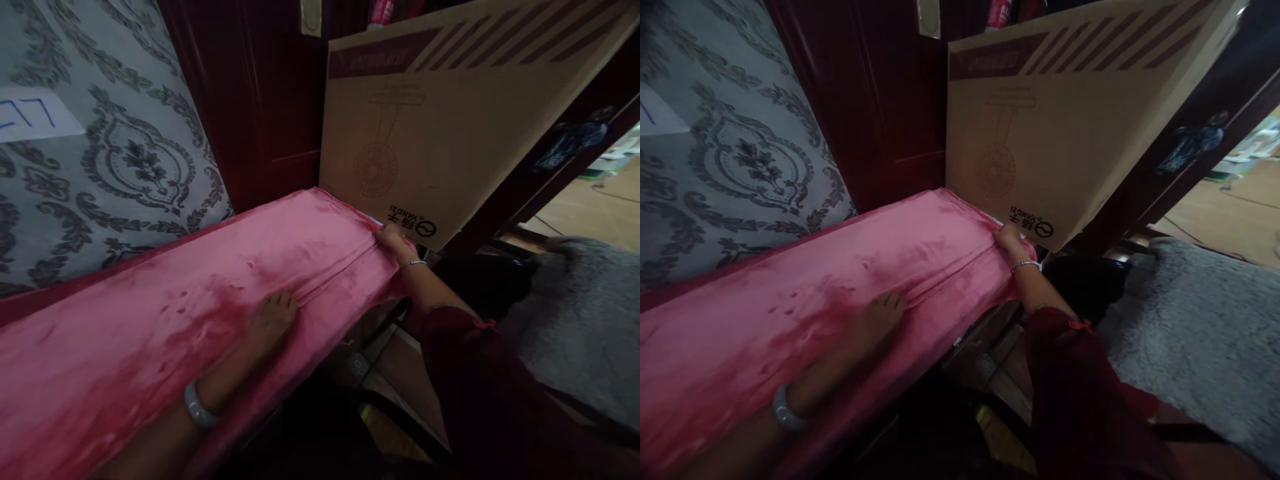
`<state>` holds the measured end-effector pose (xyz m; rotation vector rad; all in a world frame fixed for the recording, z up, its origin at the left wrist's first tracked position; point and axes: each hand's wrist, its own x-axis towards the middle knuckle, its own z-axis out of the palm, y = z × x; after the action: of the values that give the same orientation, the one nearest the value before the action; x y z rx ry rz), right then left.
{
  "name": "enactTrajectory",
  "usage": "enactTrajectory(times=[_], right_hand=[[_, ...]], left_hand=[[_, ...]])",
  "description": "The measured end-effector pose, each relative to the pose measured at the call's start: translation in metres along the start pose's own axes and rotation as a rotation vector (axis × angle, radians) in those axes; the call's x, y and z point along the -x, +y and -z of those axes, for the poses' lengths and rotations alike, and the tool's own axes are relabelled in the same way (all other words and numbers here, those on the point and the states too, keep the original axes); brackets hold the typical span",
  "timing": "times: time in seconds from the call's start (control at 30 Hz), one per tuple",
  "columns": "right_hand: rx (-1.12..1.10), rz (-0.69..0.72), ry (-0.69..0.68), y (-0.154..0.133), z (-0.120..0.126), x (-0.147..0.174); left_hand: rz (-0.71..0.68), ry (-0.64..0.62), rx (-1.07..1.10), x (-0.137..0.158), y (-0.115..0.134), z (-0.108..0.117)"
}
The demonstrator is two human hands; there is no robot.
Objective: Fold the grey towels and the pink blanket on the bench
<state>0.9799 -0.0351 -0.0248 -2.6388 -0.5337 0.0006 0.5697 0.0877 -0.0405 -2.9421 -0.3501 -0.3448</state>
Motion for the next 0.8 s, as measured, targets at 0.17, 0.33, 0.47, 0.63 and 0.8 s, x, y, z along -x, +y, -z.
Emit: enactTrajectory(times=[0.17, 0.33, 0.47, 0.63, 0.8], right_hand=[[-0.033, -0.071, 0.018, 0.001, 0.007, -0.001], [-0.026, -0.116, -0.004, 0.004, -0.002, 0.017], [-0.018, -0.102, 0.025, 0.003, -0.007, 0.027], [0.017, 0.034, 0.099, -0.013, -0.006, 0.021], [-0.081, 0.374, 0.104, -0.079, -0.024, -0.004]], left_hand=[[0.098, -0.041, 0.413, 0.001, -0.021, 0.019], [0.035, -0.099, 0.559, 0.007, -0.022, 0.014], [-0.096, -0.125, 0.515, -0.003, -0.027, 0.025], [-0.016, 0.033, 0.38, -0.023, -0.076, 0.032], [0.154, 0.025, 0.136, -0.035, -0.142, 0.023]])
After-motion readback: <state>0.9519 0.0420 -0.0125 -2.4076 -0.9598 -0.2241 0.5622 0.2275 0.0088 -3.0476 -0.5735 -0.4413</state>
